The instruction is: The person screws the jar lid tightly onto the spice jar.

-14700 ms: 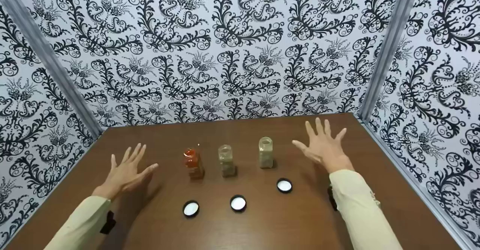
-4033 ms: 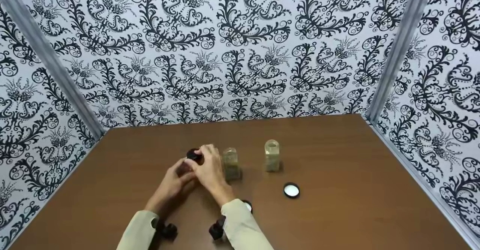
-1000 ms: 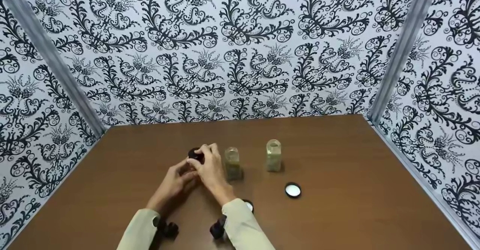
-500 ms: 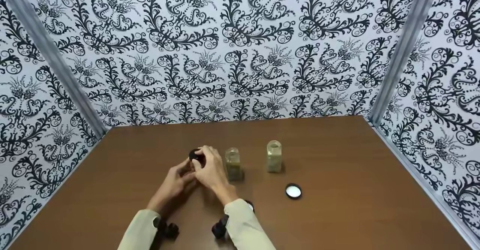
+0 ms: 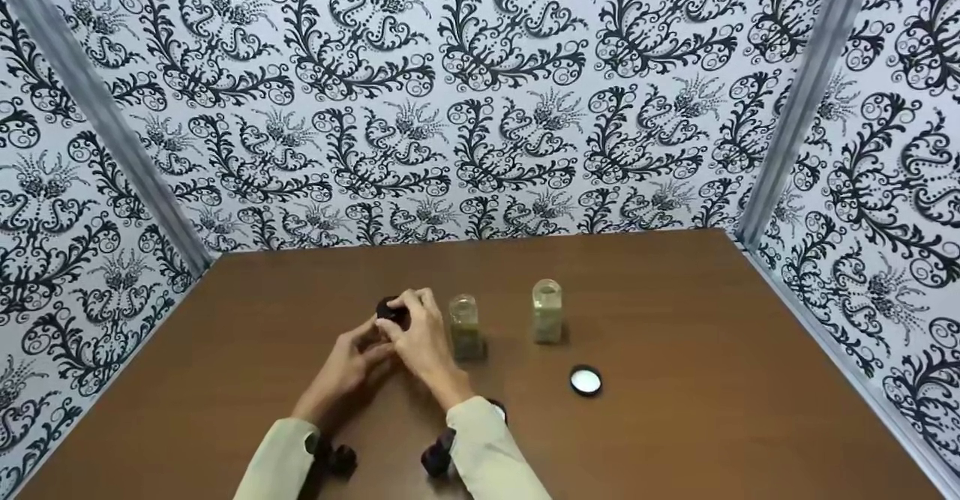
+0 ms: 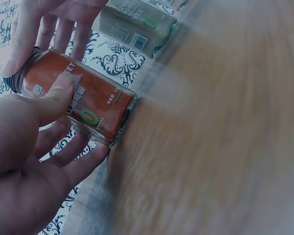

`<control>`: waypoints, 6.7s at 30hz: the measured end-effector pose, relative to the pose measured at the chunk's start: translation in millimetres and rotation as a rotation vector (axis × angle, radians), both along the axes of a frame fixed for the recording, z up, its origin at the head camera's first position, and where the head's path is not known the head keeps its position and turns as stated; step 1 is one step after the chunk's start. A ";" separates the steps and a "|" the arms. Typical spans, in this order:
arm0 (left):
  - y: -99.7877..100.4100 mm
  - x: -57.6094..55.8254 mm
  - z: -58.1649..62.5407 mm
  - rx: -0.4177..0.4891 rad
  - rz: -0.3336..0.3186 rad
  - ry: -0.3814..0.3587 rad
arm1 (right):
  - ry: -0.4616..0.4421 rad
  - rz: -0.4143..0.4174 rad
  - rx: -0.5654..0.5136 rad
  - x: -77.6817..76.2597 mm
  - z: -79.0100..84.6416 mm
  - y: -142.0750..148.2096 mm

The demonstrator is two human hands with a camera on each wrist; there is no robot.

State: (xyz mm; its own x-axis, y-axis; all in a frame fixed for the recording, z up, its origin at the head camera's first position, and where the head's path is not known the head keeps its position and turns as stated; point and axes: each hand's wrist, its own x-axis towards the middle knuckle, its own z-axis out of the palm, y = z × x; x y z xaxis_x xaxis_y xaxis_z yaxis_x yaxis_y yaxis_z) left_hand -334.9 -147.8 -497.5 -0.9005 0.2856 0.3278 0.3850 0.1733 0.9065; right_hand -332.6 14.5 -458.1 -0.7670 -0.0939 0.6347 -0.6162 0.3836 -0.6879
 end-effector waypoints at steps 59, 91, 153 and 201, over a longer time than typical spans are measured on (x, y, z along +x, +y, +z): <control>-1.3 0.6 3.0 -0.005 -0.012 0.025 | -0.031 0.111 -0.041 -1.6 -1.2 1.0; -0.5 0.7 2.3 -0.039 -0.001 0.016 | -0.246 0.160 -0.171 -0.7 -1.6 4.2; -1.3 0.5 1.6 -0.011 0.000 0.004 | -0.341 0.232 -0.209 3.7 7.5 7.0; -1.1 -0.5 1.1 -0.034 0.003 0.020 | -0.335 0.249 -0.209 -8.0 -6.9 9.6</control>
